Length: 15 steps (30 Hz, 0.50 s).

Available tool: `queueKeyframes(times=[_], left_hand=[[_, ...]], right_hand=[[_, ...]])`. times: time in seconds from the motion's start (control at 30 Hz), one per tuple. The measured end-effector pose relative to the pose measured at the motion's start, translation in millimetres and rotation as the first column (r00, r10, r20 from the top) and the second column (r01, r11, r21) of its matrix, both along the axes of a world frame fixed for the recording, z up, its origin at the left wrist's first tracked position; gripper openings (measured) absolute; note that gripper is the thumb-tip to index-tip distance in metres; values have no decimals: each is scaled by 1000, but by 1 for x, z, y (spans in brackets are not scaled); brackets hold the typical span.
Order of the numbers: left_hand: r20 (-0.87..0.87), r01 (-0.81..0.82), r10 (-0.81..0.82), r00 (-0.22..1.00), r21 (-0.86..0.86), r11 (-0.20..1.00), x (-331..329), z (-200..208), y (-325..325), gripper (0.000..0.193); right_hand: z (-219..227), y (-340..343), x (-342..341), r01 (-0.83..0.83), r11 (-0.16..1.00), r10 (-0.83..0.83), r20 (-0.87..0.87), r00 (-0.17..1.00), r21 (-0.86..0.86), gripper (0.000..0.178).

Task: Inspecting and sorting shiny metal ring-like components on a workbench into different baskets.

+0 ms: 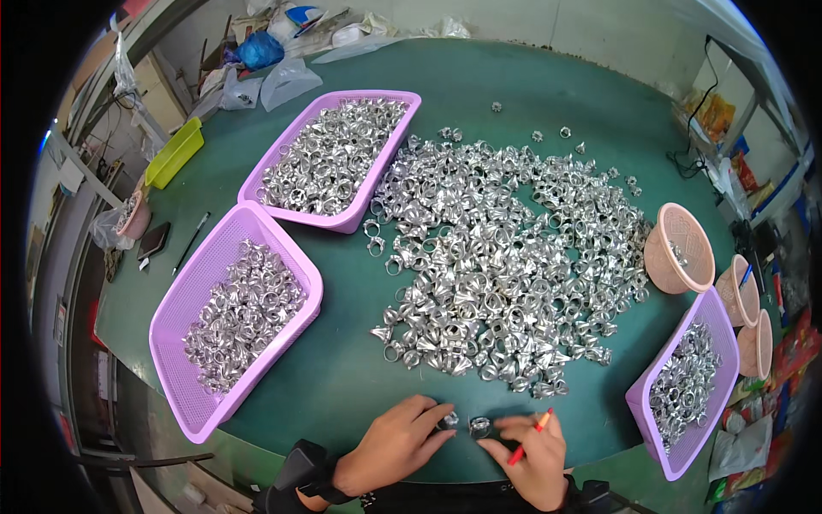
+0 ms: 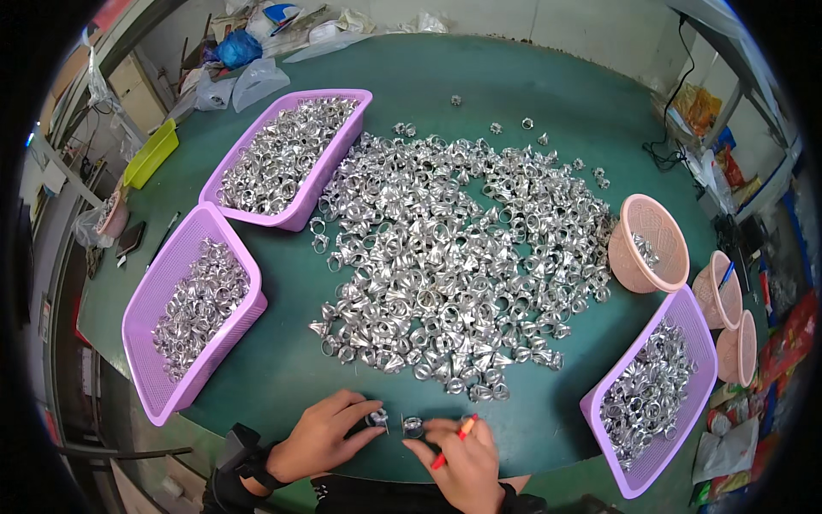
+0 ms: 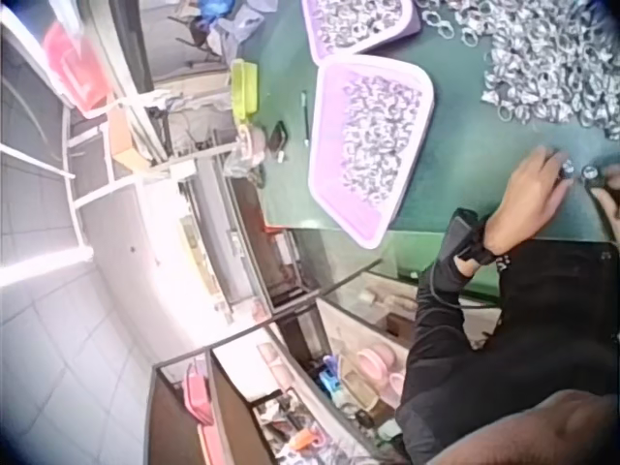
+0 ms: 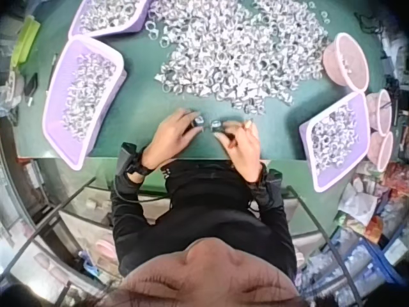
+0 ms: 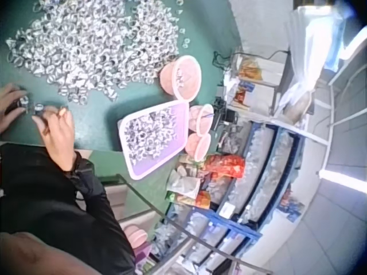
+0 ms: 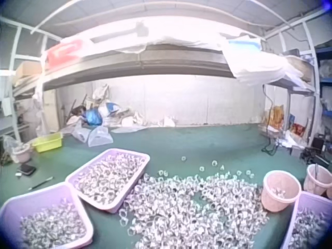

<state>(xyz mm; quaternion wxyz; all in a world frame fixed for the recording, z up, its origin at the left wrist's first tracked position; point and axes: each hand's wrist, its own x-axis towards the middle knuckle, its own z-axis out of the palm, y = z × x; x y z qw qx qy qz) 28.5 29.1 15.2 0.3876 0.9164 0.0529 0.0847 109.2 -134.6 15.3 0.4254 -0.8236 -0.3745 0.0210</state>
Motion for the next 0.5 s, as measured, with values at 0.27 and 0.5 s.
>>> queueKeyframes(times=[0.27,0.5], left_hand=[[10,-122,138,990,-399,909,-21,8,-7,30],[61,-111,267,962,-804,584,-27,1,-31,34]], right_hand=[[4,12,2,-1,982,32,165,986,-187,31],[-5,-8,-17,0,873,351,-628,695,488,40]])
